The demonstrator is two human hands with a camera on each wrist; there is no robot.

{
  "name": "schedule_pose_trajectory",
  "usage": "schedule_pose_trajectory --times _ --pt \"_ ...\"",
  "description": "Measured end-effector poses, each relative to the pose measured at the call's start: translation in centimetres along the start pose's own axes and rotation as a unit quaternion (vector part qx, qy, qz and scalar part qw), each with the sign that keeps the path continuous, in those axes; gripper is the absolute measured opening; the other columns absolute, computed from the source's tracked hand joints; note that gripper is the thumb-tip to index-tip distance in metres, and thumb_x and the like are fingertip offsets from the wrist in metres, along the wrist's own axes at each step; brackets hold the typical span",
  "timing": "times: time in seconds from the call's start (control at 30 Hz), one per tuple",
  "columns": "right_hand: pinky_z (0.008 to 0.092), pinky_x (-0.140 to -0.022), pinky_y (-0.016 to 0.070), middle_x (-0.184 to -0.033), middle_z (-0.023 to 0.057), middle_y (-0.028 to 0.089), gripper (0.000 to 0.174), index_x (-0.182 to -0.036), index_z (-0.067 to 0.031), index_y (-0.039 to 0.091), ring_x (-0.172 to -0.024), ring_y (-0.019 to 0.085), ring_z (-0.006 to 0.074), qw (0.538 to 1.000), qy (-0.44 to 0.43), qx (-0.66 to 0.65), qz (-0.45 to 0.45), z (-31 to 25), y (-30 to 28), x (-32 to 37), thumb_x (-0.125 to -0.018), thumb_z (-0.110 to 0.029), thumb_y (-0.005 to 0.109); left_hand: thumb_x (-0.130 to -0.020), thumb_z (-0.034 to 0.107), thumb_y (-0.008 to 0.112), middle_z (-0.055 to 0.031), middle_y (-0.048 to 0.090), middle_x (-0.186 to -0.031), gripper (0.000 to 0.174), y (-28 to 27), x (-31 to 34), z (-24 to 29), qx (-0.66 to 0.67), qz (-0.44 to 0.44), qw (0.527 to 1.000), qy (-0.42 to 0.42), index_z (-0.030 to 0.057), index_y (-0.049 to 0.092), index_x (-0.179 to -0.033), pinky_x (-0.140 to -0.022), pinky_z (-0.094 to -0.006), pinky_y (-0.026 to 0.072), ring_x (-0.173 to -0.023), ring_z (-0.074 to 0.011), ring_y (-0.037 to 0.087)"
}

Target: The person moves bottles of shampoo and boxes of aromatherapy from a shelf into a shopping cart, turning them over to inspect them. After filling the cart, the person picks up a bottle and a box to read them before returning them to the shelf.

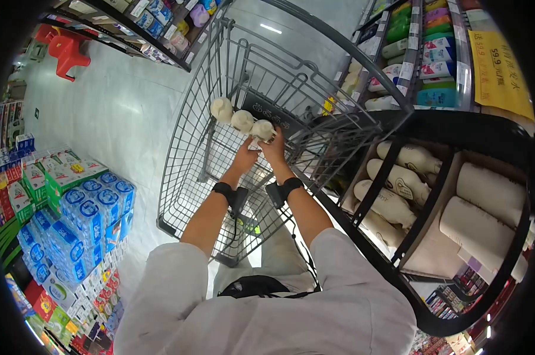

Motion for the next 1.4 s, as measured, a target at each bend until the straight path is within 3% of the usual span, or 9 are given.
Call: schedule_pose_trajectory --times 0.17,0.37,0.4,0.6,0.8,0.93,1.03,1.27,1.4 --pt "0.0366 -0.099 0.0468 -0.132 0.022 0.055 0.068 -0.135 0.0054 0.046 -0.122 0.056 0.0321 0.993 -0.033 0.065 0.088 -0.5 -2.2 4.2 -0.074 -0.005 0.074 -0.08 -0.003 0.05 -0.0173 0.045 -0.142 0.063 -1.2 2.7 2.9 0.018 -0.021 1.0 -0.009 -0.0007 0.04 -0.142 -0.066 -0.0297 0.0544 -0.107 -0.027 0.066" --pt "0.0306 -0.076 0.0541 -0.096 0.0141 0.071 0.048 -0.124 0.0026 0.058 -0.088 0.07 0.023 0.977 0.125 0.069 -0.157 -7.6 -6.8 14.4 -0.08 -0.012 0.069 -0.091 0.011 0.055 -0.0046 0.066 -0.089 0.016 1.0 13.0 13.5 -0.01 -0.062 0.985 0.16 0.0005 0.064 -0.098 -0.069 -0.026 0.0446 -0.079 -0.0131 0.061" --pt "0.0297 -0.071 0.0532 -0.088 0.0102 0.071 0.034 -0.115 -0.0009 0.06 -0.081 0.068 0.0196 0.976 0.099 0.006 -0.196 -8.2 -7.4 16.5 -0.085 -0.015 0.067 -0.092 0.015 0.056 -0.0019 0.061 -0.073 0.022 2.3 16.2 16.4 0.007 -0.039 0.982 0.186 -0.0006 0.062 -0.077 -0.066 -0.0264 0.041 -0.071 -0.0119 0.055" --pt "0.0279 -0.061 0.0501 -0.073 0.0033 0.063 0.018 -0.094 -0.0078 0.056 -0.067 0.062 0.0149 0.987 0.05 -0.078 -0.131 -16.6 -15.9 29.4 -0.098 -0.025 0.055 -0.097 0.024 0.055 -0.0012 0.043 -0.058 0.045 9.6 28.0 22.4 -0.108 -0.161 0.938 0.286 0.0022 0.042 -0.06 -0.056 -0.032 0.0314 -0.061 -0.009 0.039" --pt "0.0271 -0.049 0.0356 -0.055 0.0013 0.052 0.044 -0.065 -0.0083 0.052 -0.052 0.051 0.012 0.996 -0.038 -0.069 0.039 -21.7 -27.0 37.0 -0.1 -0.035 0.054 -0.101 0.026 0.049 -0.0008 0.041 -0.063 0.036 19.9 38.4 26.3 -0.115 -0.308 0.901 0.282 0.002 0.048 -0.075 -0.053 -0.0314 0.0321 -0.062 -0.0099 0.036" --pt "0.0244 -0.05 0.0415 -0.063 0.0039 0.061 0.032 -0.081 -0.0054 0.057 -0.053 0.054 0.0099 0.968 -0.183 -0.099 0.141 -28.2 -38.1 38.8 -0.102 -0.028 0.05 -0.096 0.014 0.055 -0.0027 0.053 -0.079 0.016 29.7 42.1 29.8 -0.146 -0.371 0.838 0.373 0.0038 0.049 -0.107 -0.059 -0.0279 0.042 -0.064 -0.01 0.05" --pt "0.0262 -0.058 0.0494 -0.083 0.01 0.069 0.018 -0.107 0.0001 0.056 -0.065 0.062 0.013 0.941 -0.237 -0.106 0.215 -32.6 -45.7 38.0 -0.098 -0.015 0.054 -0.088 0.002 0.062 -0.0062 0.057 -0.1 0.039 36.3 41.5 32.8 -0.137 -0.367 0.853 0.344 0.0045 0.044 -0.122 -0.068 -0.0265 0.0497 -0.073 -0.0141 0.062" --pt "0.0356 -0.08 0.0535 -0.115 0.018 0.066 0.057 -0.126 0.0 0.051 -0.099 0.066 0.026 0.851 -0.363 0.068 0.374 -42.5 -58.8 27.2 -0.079 -0.019 0.076 -0.083 0.017 0.068 -0.0205 0.053 -0.132 0.06 49.6 32.0 38.2 -0.18 -0.134 0.841 0.493 0.0037 0.04 -0.134 -0.096 -0.0431 0.0458 -0.114 -0.0325 0.06" --pt "0.0406 -0.089 0.051 -0.126 0.0188 0.06 0.068 -0.127 -0.0036 0.053 -0.11 0.063 0.03 0.894 -0.351 0.063 0.272 -47.0 -58.9 23.8 -0.071 -0.029 0.083 -0.082 0.013 0.066 -0.0215 0.048 -0.138 0.066 52.3 30.1 41.4 -0.177 -0.076 0.849 0.491 0.0001 0.036 -0.139 -0.098 -0.0403 0.0453 -0.124 -0.032 0.053"
Point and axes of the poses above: each hand's wrist, its own x-axis away from the middle knuckle, its own y-axis out of the palm, z = x × y, the point moved 6 cm from there along -x, towards the middle knuckle
